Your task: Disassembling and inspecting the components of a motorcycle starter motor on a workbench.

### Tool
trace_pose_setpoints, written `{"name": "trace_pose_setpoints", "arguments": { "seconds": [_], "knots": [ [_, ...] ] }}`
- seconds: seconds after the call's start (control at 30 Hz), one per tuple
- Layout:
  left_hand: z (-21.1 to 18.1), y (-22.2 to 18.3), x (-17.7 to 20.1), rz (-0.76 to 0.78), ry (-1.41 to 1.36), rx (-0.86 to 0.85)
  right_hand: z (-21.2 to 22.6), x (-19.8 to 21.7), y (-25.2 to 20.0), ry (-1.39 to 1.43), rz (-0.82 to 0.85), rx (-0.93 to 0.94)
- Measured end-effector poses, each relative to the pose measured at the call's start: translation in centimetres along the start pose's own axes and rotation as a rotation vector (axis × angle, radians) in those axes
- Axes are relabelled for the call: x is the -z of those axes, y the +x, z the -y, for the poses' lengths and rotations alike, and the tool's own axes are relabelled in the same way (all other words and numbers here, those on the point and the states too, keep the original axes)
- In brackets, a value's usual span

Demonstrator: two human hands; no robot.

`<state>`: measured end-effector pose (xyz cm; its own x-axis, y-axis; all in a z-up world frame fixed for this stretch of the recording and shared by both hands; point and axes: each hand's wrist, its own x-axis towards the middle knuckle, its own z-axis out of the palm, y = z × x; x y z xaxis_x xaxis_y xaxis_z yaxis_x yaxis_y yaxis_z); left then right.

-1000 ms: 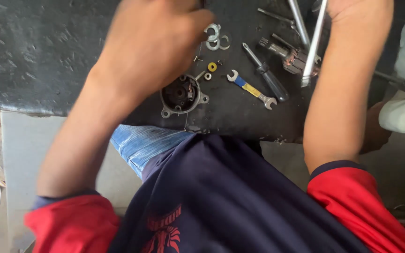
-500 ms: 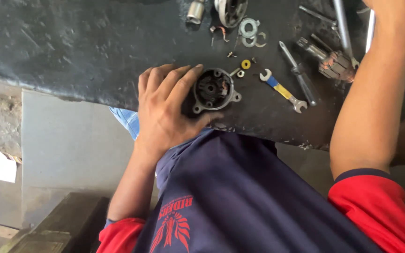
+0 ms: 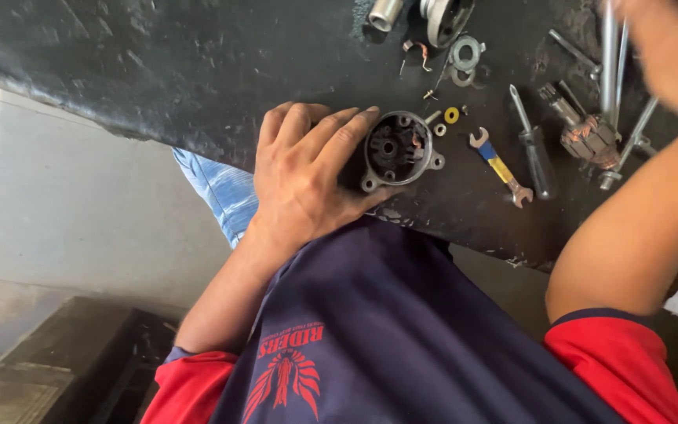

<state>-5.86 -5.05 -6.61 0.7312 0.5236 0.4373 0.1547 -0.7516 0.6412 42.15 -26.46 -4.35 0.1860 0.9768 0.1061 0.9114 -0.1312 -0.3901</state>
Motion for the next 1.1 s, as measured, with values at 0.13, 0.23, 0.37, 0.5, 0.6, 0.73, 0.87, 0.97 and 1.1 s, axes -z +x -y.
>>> {"name": "trace_pose_setpoints", "arguments": {
  "seconds": [0.13, 0.23, 0.37, 0.5, 0.6, 0.73, 0.87, 0.97, 1.1],
  "knots": [
    [0.2, -0.4, -0.3, -0.028, -0.039, 0.038, 26.8, -0.1, 7.8, 0.034, 0.286, 0.113],
    [0.3, -0.5, -0.2, -0.044, -0.055, 0.014, 28.9, -1.7, 8.4, 0.111, 0.407, 0.284],
    [0.6, -0.5, -0.3, -0.065, -0.07, 0.004, 28.9, -3.5, 8.1, 0.063, 0.392, 0.324],
    [0.7, -0.6, -0.1, -0.047, -0.082, -0.004, 29.4, -3.7, 9.1, -0.101, 0.416, 0.431],
    [0.7, -0.6, -0.2, -0.043, -0.086, -0.004, 29.8, -3.6, 9.9, -0.186, 0.475, 0.495],
    [0.9, -0.7, -0.2, -0.026, -0.097, -0.01, 30.9, -3.5, 11.0, -0.29, 0.545, 0.616],
    [0.9, -0.6, -0.1, -0.015, -0.092, -0.006, 32.3, -3.7, 11.9, -0.415, 0.697, 0.581],
    [0.9, -0.7, -0.3, -0.028, -0.1, -0.004, 32.5, -3.8, 12.2, -0.473, 0.754, 0.656],
    [1.1, -0.8, -0.4, -0.017, -0.11, -0.005, 32.1, -4.1, 12.2, -0.601, 0.804, 0.778]
  ]
}}
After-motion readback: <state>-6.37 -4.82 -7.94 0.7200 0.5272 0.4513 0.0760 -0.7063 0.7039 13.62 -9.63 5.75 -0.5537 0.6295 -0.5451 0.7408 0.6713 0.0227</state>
